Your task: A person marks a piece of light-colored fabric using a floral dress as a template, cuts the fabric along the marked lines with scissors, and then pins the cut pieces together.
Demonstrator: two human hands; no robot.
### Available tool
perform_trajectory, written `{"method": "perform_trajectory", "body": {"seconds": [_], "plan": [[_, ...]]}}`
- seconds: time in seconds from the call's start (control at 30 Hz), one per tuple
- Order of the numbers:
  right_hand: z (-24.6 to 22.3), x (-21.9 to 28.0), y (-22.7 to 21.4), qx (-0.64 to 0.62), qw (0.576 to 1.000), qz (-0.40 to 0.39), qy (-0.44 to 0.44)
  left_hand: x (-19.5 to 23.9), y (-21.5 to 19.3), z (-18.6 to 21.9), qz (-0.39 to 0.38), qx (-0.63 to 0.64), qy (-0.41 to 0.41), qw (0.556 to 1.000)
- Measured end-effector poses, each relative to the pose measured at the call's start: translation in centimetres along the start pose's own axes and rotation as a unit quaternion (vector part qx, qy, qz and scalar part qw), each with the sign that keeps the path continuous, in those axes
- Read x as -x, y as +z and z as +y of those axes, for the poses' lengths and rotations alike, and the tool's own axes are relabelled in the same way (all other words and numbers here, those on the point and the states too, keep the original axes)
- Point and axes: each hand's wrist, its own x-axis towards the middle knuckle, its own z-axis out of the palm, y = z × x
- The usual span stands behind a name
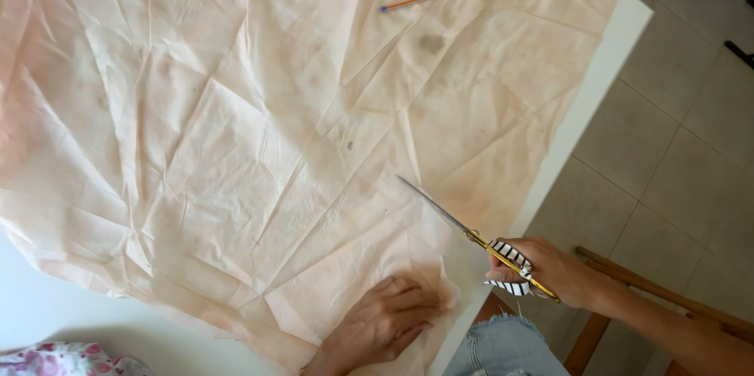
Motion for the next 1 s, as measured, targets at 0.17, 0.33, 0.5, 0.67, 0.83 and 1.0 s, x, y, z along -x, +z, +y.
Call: {"method": "perform_trajectory", "body": {"seconds": [0.17, 0.33, 0.5, 0.67, 0.83, 1.0], "plan": [[3.2, 6.6, 0.9, -0.042, 0.999, 0.017, 0.015, -1.4, 0.3, 1.8, 0.061, 0.022, -0.024, 0.998], [15.1, 11.1, 0.2, -0.036, 0.997, 0.075, -0.005, -5.6, 3.9, 4.8, 0.184, -0.085, -0.065, 0.977], [18.5, 10.4, -4.4, -0.199, 0.959, 0.156, 0.128, -12.2, 11.8, 0.9, 0.154, -0.278, -0.169, 0.933], [25.0, 2.3, -11.3, -0.282, 0.936, 0.156, 0.144, -18.9, 17.7, -4.8, 0.138, -0.475, -0.257, 0.831], [21.4, 1.2, -18.0, -0.204, 0.979, 0.009, 0.021, -22.8, 21.0, -4.7, 0.228, -0.489, -0.315, 0.781], [22.8, 0.3, -21.9, -0.198, 0.977, -0.079, 0.01, -26.3, 22.6, -6.3, 0.276, -0.53, -0.382, 0.705]]}}
